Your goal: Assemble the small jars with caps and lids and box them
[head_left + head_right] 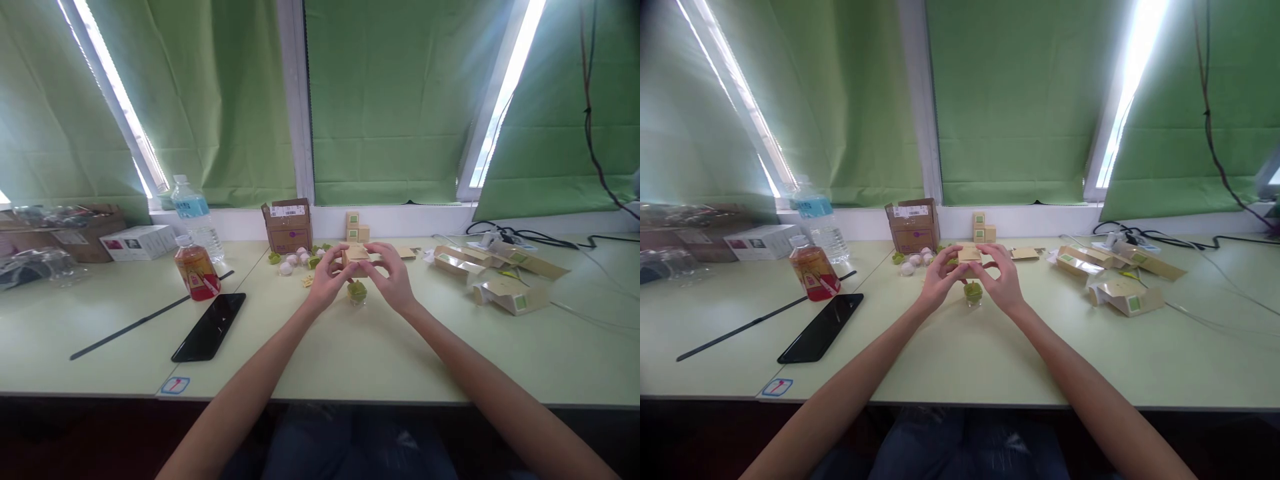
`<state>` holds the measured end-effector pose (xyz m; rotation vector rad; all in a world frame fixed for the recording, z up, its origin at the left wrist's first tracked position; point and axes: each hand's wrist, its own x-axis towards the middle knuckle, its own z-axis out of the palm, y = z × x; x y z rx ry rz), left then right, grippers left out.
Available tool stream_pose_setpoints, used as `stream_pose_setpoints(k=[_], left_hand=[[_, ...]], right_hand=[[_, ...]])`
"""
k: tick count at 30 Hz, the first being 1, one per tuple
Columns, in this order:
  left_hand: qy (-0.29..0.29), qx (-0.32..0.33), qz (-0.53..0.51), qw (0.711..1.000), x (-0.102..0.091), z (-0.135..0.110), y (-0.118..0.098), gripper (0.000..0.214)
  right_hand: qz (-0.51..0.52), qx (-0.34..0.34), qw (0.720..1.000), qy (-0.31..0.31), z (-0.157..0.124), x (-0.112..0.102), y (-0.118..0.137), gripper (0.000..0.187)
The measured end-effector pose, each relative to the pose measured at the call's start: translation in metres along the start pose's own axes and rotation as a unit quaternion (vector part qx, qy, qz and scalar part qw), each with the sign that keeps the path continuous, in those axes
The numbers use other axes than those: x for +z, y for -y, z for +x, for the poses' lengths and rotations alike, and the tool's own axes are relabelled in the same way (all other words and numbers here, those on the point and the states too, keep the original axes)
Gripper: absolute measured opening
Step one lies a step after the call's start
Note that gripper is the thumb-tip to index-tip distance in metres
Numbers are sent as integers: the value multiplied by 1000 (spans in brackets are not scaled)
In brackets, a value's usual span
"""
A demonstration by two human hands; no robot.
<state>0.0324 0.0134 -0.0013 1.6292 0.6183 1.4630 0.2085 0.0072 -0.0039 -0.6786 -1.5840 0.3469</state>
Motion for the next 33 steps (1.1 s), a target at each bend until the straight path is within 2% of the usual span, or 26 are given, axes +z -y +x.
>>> stream_pose_setpoints(k=[3, 5, 8, 13, 16, 18, 20, 22, 24, 26, 28, 33], left_hand=[[3, 7, 2, 1000, -1, -1, -2, 54], [2, 6, 9, 1000, -2, -1, -3, 53], [1, 8, 16, 1000, -2, -2, -4, 51], [3, 11, 22, 1000, -1, -1, -3, 50], [-14, 41, 82, 996, -2, -1, 0, 48], [-46, 93, 189, 976, -5, -1, 2, 46], [-47, 152, 329, 931, -7, -2, 4, 47], [-3, 195, 432, 880, -6, -5, 5, 56], [47, 213, 463, 859, -3, -7, 6, 73], [64, 212, 440, 870, 1, -8, 4, 86], [54, 198, 403, 892, 4, -9, 2, 85], [23, 156, 334, 929, 1, -3, -3, 44]], right_hand=[[89, 119, 988, 51, 0, 1, -3, 53], [129, 159, 976, 80, 0, 1, -7, 59], [164, 173, 967, 93, -1, 1, -10, 59], [167, 172, 969, 68, 0, 3, -9, 58], [177, 193, 964, 52, 0, 5, -6, 61], [182, 215, 959, 43, 0, 5, -4, 64], [183, 228, 954, 60, 0, 5, -1, 70], [172, 228, 954, 94, 1, 3, -1, 76], [142, 218, 959, 115, 3, -2, -3, 79], [111, 197, 967, 117, 7, -9, -7, 78], [108, 173, 971, 122, 10, -18, -10, 78], [151, 167, 958, 178, 11, -29, -11, 91]])
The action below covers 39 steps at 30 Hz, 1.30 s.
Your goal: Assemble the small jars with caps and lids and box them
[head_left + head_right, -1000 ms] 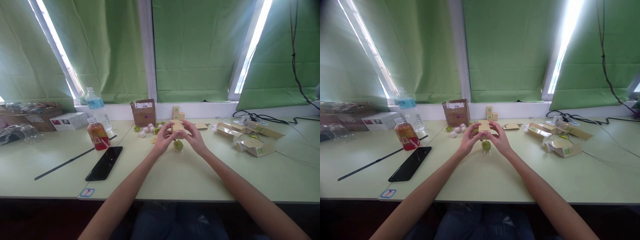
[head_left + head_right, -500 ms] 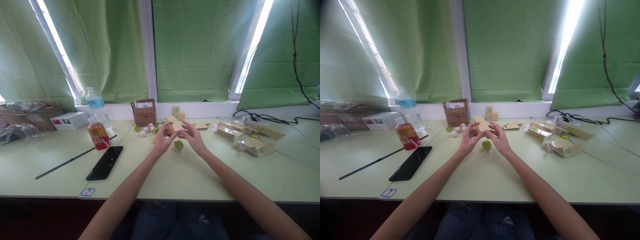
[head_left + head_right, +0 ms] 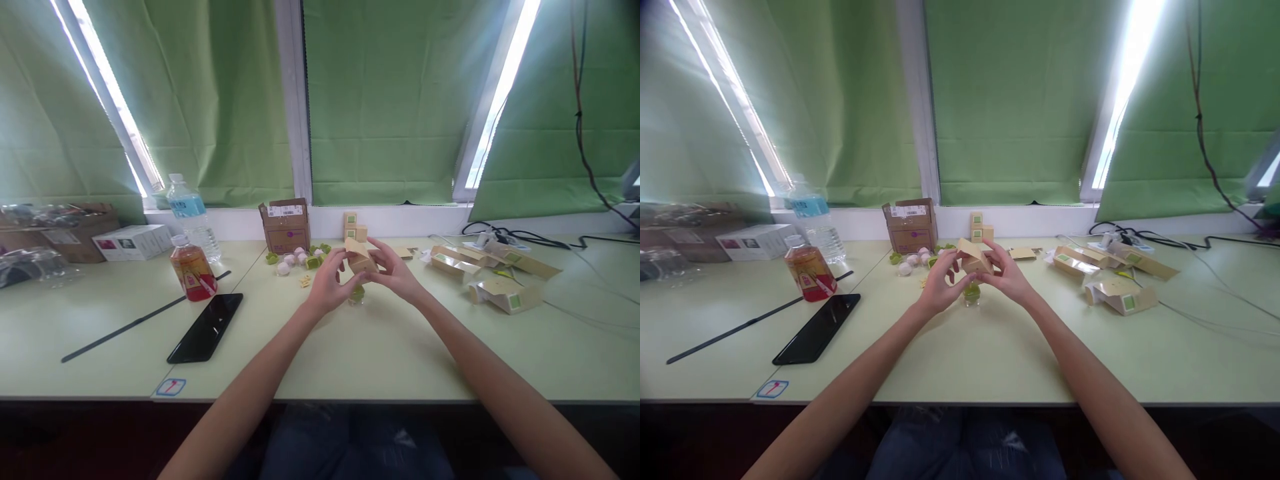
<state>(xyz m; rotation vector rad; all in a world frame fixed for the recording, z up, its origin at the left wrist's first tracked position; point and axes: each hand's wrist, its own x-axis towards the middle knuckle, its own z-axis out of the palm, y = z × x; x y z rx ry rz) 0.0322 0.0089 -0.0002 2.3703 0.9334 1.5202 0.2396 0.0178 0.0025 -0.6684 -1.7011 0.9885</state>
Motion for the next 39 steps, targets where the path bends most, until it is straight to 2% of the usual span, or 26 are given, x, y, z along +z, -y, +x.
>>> stream_pose_setpoints(k=[4, 8, 13, 16, 21, 24, 27, 30, 32, 36, 39], left_hand=[[17, -12, -8, 1000, -8, 6, 6, 28], [8, -3, -6, 1000, -10, 7, 7, 27], [-13, 115, 54, 992, -6, 4, -2, 17], [17, 172, 98, 980, -9, 3, -5, 20], [89, 228, 124, 962, -19, 5, -5, 26], [103, 246, 166, 949, -21, 6, -6, 22], [64, 238, 214, 945, -18, 6, -6, 28], [-2, 186, 213, 959, -14, 4, -6, 39], [-22, 149, 180, 972, -10, 3, -5, 40], [-14, 124, 49, 991, -1, -1, -4, 41], [-34, 112, 33, 993, 5, -2, -5, 45]], right_hand=[[0, 7, 999, 36, -2, 4, -1, 92], [-12, 6, 999, 39, -2, 7, 0, 84], [6, 15, 999, 43, -2, 6, 6, 70], [32, 34, 998, 46, -1, 4, 12, 69], [53, 45, 994, 79, -2, -1, 18, 64], [58, 56, 991, 104, -2, -4, 18, 49], [52, 59, 992, 102, -2, -6, 17, 37], [53, 59, 994, 74, -1, -7, 16, 37], [59, 62, 995, 60, 0, -6, 15, 35], [80, 75, 992, 53, -1, -3, 10, 31], [76, 86, 992, 46, -1, 0, 8, 26]])
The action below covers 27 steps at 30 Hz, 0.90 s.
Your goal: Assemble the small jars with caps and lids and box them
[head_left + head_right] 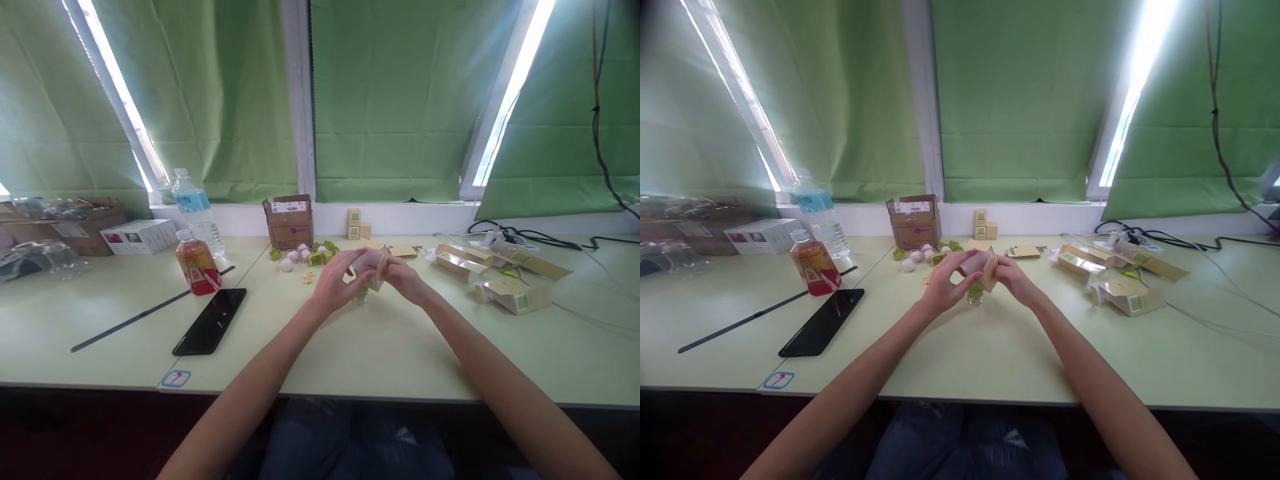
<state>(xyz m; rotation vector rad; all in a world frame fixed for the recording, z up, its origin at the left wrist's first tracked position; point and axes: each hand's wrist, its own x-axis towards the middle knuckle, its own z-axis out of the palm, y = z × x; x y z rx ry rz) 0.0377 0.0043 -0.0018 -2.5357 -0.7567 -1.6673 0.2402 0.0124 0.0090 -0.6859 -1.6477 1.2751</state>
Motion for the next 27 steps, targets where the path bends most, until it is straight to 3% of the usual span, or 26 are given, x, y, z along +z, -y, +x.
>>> stream_pose_setpoints(k=[5, 9, 15, 18, 23, 25, 27], left_hand=[[-35, -32, 81, 996, 2, 1, -4, 49], [-48, -63, 83, 993, 6, 0, -6, 51], [-42, -203, -103, 973, 10, 1, -9, 53], [-30, -216, -170, 961, 7, 3, -6, 51], [59, -158, -39, 985, -1, -4, 10, 82], [124, -181, 1, 976, -2, -11, 17, 90], [195, -213, -9, 957, -4, -19, 22, 83]], right_hand=[[-10, -45, 998, -48, -2, 15, 7, 42], [-75, -66, 989, -105, -3, 25, 10, 43], [-84, -65, 987, -117, -1, 21, 6, 45], [-117, -83, 979, -143, 2, 18, 5, 47], [-212, 2, 950, -230, 6, 2, 0, 40], [-247, 44, 938, -240, 7, -6, -3, 39], [-260, 72, 933, -237, 7, -13, -8, 40]])
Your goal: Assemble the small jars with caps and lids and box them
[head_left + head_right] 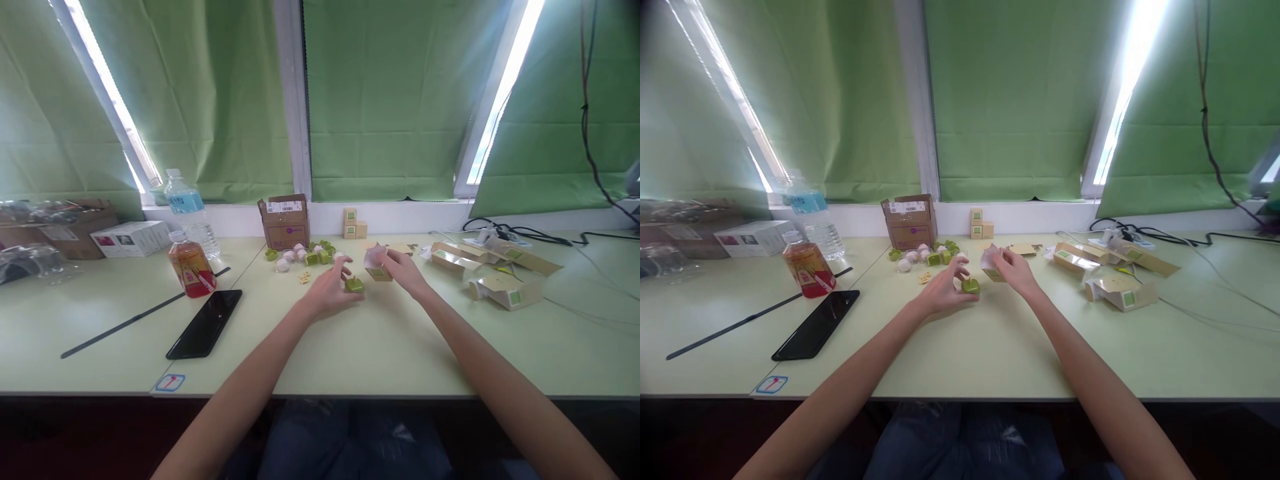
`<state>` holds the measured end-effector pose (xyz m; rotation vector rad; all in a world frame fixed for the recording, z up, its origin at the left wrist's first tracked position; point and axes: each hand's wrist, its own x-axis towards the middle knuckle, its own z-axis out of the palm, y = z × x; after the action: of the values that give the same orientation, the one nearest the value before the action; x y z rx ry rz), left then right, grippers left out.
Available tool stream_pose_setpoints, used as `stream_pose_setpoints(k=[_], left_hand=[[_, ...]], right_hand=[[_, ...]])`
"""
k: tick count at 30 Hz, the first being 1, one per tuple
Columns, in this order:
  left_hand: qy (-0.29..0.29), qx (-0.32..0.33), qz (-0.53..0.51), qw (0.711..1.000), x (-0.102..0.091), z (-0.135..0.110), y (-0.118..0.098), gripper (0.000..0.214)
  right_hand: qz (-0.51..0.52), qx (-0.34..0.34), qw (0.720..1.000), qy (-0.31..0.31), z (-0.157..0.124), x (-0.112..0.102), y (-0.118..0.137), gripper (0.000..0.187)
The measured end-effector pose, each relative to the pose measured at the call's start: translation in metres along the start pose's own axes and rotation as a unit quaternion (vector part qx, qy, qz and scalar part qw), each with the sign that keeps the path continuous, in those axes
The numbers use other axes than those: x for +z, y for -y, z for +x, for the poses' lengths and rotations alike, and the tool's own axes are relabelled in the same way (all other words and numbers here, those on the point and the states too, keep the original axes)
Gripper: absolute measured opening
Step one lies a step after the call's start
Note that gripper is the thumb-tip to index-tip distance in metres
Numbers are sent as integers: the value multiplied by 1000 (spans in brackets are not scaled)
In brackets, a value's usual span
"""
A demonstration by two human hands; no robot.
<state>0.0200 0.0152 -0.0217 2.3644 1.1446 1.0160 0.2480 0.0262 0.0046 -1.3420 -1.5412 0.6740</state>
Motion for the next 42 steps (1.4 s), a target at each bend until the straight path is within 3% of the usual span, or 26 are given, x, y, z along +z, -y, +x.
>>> stream_pose_setpoints(k=[2, 4, 11, 15, 18, 22, 26, 31, 37, 42], left_hand=[[55, -17, -31, 998, 1, -3, 3, 66], [65, -10, -75, 995, 1, -3, 1, 51], [-119, 120, -220, 961, 4, 13, -27, 50], [-97, 176, -163, 966, 6, 11, -30, 50], [-77, 160, -70, 982, 4, 8, -26, 51], [-105, 114, 18, 988, 1, 8, -22, 50], [-128, 76, 3, 989, -3, 13, -16, 44], [-108, 111, -43, 987, -1, 18, -4, 17], [-87, 145, -11, 986, 9, 14, -10, 11], [-168, 197, 56, 964, 4, 11, -4, 20]], right_hand=[[8, 24, 1000, 18, 2, -1, -6, 42], [45, 44, 997, 37, 3, 1, -10, 44], [143, 40, 982, 119, -2, 17, -11, 45], [182, 31, 969, 165, -9, 27, -8, 37], [190, 54, 966, 168, -10, 29, -7, 32], [196, 79, 962, 170, -9, 30, -7, 33], [203, 93, 961, 161, -6, 33, -9, 35], [196, 91, 967, 135, -5, 37, -11, 35], [190, 79, 969, 140, -8, 35, -8, 38], [206, 76, 966, 135, -8, 34, -8, 46]])
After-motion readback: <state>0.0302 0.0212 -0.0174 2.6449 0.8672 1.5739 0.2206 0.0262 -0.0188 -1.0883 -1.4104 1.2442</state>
